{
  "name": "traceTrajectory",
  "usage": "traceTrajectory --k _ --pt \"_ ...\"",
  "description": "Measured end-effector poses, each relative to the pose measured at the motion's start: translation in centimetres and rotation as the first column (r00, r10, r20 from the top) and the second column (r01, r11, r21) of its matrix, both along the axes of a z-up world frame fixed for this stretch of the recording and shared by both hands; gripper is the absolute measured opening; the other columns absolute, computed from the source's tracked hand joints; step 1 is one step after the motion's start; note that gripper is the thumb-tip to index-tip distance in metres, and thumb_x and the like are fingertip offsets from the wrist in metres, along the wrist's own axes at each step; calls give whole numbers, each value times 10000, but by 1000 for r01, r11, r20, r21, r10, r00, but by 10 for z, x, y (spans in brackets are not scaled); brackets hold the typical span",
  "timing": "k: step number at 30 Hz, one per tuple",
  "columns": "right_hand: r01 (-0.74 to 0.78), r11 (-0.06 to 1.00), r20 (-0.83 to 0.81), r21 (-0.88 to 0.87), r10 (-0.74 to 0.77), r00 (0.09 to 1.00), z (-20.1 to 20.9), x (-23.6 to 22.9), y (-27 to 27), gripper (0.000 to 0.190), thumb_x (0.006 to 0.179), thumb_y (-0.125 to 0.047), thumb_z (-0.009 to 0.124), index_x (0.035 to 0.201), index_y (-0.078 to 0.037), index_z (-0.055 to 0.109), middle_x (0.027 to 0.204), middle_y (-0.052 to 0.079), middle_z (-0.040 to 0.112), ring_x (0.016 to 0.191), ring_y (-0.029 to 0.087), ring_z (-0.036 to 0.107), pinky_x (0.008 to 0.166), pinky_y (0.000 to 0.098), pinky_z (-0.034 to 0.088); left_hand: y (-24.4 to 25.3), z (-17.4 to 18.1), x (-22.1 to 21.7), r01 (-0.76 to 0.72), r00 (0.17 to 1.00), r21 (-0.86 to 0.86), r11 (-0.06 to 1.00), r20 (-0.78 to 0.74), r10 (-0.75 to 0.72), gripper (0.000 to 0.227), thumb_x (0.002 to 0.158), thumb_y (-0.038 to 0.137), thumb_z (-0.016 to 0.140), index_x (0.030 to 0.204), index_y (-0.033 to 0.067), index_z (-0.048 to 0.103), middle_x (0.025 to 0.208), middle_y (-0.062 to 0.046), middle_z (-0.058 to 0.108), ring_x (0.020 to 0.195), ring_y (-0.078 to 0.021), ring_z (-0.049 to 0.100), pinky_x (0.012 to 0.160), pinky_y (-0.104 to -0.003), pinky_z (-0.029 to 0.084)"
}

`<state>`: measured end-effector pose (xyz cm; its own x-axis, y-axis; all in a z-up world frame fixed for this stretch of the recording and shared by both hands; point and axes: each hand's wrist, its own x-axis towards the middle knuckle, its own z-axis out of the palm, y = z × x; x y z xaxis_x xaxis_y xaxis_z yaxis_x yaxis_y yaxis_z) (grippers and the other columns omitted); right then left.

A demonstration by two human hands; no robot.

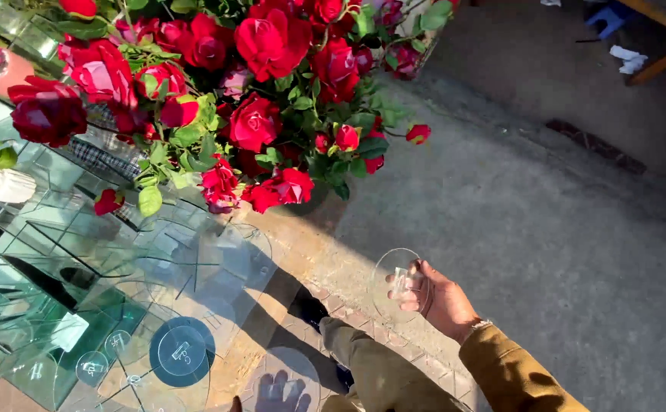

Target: Applying liquid to circular glass discs and stacking them on a workbench.

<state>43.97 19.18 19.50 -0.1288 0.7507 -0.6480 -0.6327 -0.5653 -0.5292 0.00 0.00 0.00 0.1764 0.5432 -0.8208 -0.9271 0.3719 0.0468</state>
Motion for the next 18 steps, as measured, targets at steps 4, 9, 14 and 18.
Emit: traceTrajectory --k 4,9,14,18 --pt "122 993 66 2 -121 990 44 66 -60 404 1133 -565 481 1084 -171 557 1218 220 685 1057 461 738 637 370 527 137 224 142 100 993 106 989 49 -106 485 998 623 582 1121 164 678 1200 -110 699 1070 -383 658 900 -551 506" --pt "379 923 -38 66 -377 925 43 168 -129 647 1148 -744 408 1318 -156 618 1247 230 698 1031 480 732 623 381 492 189 266 273 285 942 306 908 83 -324 586 970 672 538 1166 130 645 1248 -153 624 1108 -463 610 924 -516 472" --pt "577 807 -94 129 -569 817 43 278 -154 610 1130 -799 450 1235 -223 621 1266 179 689 1104 432 683 769 460 486 241 300 429 399 797 685 610 71 -600 621 1018 670 503 1140 80 657 1200 -139 623 1104 -409 629 906 -462 451" --pt "679 719 -118 149 -669 734 76 393 -156 532 1103 -700 513 1258 -202 613 1248 191 671 1003 368 660 658 406 424 271 306 578 481 689 683 550 94 -719 557 1008 659 508 1204 163 668 1251 -103 631 1175 -419 625 963 -470 459"
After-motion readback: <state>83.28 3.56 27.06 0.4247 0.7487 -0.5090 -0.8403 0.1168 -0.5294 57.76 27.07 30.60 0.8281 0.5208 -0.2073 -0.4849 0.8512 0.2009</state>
